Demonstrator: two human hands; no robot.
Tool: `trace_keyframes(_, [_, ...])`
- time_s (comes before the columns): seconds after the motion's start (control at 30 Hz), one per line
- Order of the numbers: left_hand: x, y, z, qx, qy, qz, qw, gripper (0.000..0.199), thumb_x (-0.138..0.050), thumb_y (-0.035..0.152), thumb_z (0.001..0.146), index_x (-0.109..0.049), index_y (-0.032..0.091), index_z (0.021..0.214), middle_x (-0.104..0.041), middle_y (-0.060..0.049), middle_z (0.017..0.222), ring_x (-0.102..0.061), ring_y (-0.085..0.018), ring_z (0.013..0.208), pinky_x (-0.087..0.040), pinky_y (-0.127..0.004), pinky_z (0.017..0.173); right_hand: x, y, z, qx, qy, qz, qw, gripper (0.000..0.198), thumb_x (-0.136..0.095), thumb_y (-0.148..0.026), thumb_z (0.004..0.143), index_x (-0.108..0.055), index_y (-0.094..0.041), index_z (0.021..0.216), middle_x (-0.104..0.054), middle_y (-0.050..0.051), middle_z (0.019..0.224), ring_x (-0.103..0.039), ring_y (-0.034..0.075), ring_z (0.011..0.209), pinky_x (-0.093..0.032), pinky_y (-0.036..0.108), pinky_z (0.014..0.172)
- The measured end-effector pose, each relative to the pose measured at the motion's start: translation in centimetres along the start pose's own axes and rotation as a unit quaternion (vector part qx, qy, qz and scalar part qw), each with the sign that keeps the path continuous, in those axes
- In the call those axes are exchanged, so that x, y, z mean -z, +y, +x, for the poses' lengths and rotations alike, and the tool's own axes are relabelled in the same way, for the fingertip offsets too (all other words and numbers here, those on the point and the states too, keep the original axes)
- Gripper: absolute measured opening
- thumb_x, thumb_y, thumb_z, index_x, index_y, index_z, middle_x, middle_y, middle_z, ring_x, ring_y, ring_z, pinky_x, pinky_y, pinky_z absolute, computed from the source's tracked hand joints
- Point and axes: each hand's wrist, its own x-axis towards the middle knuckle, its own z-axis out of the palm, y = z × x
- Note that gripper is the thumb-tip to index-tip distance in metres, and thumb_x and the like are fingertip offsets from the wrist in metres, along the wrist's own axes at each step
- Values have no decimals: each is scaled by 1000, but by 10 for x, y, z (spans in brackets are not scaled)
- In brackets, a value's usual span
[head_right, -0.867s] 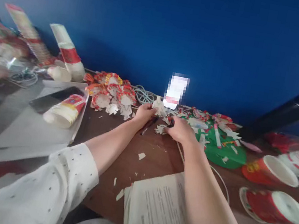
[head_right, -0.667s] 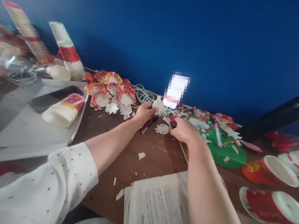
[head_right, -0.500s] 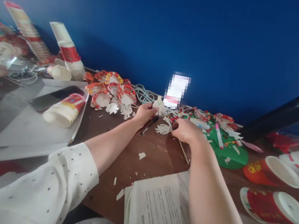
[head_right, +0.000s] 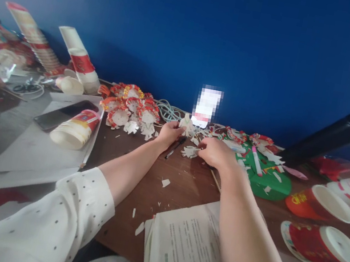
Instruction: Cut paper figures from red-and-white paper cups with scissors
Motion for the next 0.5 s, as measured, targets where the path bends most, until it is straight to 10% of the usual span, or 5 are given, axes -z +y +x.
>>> trace_keyframes(0.5, [-1,-1,-1,-2,1,-13,1000,18,-66,32,73,-66,16,80,-59,0,64,-51,-13,64,-42,-24,64,-18,0,9,41,-34,44,998,39,-69,-38,67,-64,-23,103,-72,5,93,-65,21,74,-44,27,60])
